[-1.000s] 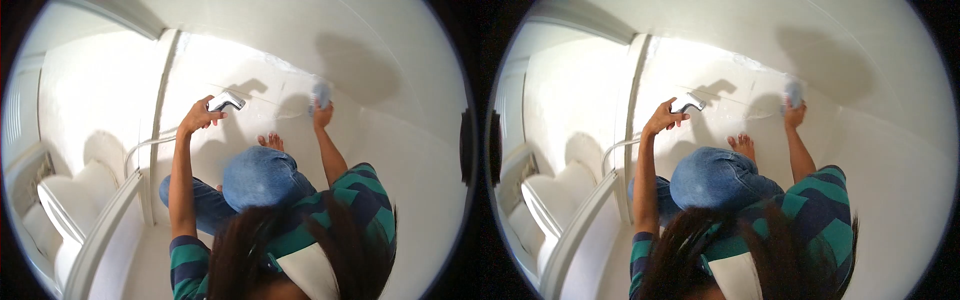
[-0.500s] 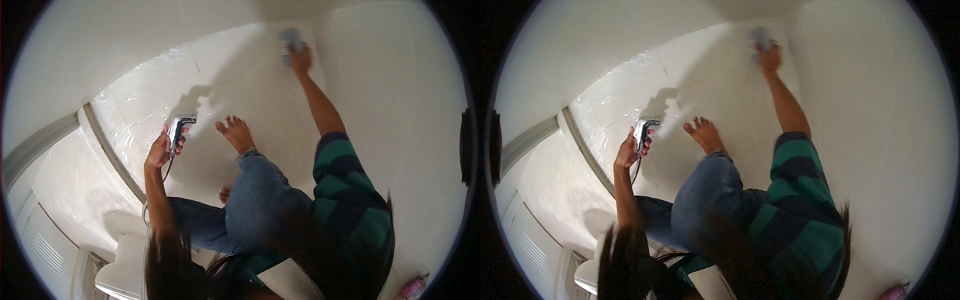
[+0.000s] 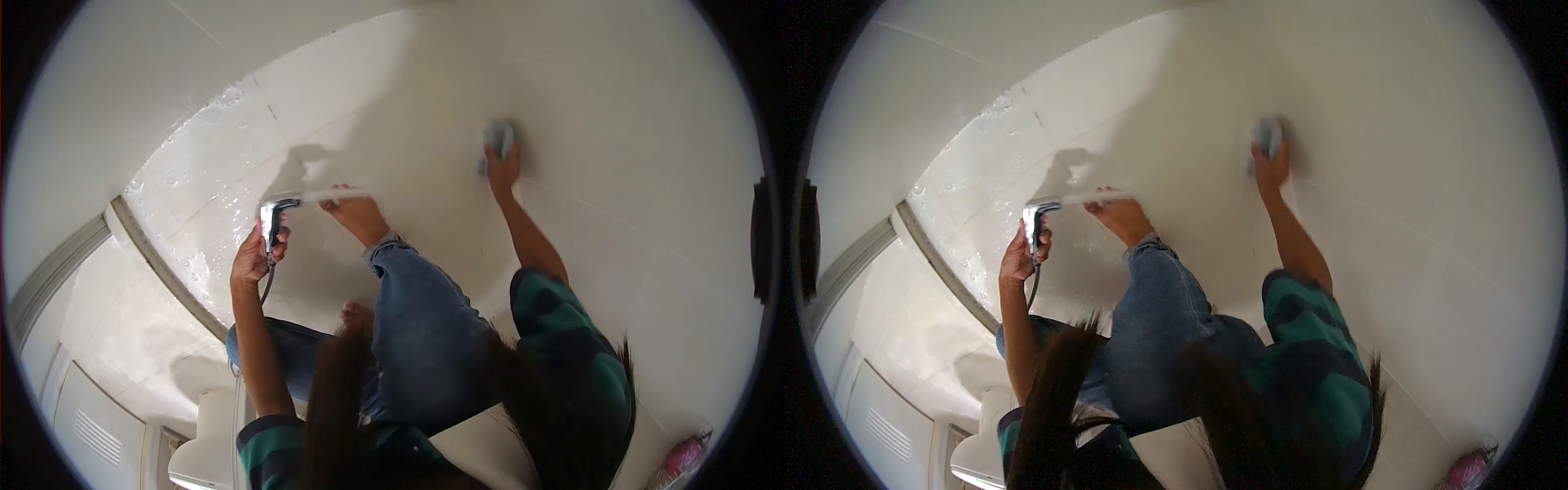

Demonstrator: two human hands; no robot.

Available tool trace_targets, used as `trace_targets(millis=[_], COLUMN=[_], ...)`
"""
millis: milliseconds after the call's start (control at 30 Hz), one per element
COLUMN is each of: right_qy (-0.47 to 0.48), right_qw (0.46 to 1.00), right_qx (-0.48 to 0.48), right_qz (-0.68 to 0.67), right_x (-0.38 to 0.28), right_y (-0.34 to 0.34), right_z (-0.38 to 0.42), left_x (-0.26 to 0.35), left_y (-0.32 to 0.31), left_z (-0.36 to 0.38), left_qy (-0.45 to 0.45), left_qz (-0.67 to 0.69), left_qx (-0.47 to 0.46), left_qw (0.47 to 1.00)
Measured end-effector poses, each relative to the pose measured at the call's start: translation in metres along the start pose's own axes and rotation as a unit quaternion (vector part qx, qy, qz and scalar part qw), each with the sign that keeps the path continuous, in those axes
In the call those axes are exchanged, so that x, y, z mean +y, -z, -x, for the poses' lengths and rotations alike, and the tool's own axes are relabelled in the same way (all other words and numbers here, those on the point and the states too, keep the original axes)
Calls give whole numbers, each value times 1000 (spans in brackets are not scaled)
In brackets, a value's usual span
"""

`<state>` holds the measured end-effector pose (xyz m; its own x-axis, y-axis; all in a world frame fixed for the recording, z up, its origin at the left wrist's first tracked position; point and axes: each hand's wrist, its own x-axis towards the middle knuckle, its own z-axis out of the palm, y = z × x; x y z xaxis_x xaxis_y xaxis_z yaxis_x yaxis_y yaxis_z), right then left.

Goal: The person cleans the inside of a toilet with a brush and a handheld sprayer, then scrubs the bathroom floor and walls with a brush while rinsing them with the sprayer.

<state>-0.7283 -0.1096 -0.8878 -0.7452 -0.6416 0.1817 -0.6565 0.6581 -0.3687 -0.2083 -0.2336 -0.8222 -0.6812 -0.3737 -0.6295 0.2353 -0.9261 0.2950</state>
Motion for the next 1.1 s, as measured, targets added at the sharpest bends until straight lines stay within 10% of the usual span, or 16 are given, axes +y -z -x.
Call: trace_targets(millis=[100,167,233,333,433,500,633,800,900,967,1033,1100], right_qy=[155,531,469,362,505,412,412,421,306,361,285,160], right_qw=[958,785,757,852,714,706,745,718,774,721,926,931], right_qx=[-146,23,42,27,-91,-225,50,63,-250,24,162,294], right_qz=[194,318,453,376,475,530,522,552,495,591,189,144], right_x=[-88,-111,-147,-189,-16,-52,-187,-123,-56,-82,-86,-81], right_y=[8,17,31,55,52,92,125,98,157,219,287,286], right_z=[-88,-142,-189,-190,-86,-68,-190,-146,-66,-86,-141,-128], left_x=[9,14,11,5,5,7,10,11,11,9,3,0], left_y=[7,17,25,34,36,38,39,35,38,41,39,30], left_z=[10,14,16,20,25,31,25,21,31,28,19,9], left_qy=[-92,-144,-185,-245,-258,-266,-217,-218,-216,-193,-159,-113], left_qz=[76,116,145,179,212,218,203,185,135,104,70,47], left_qx=[-33,-58,-70,-143,-164,-144,-101,-78,-57,-34,-14,-38], left_qw=[992,981,970,942,928,928,950,955,965,975,985,992])
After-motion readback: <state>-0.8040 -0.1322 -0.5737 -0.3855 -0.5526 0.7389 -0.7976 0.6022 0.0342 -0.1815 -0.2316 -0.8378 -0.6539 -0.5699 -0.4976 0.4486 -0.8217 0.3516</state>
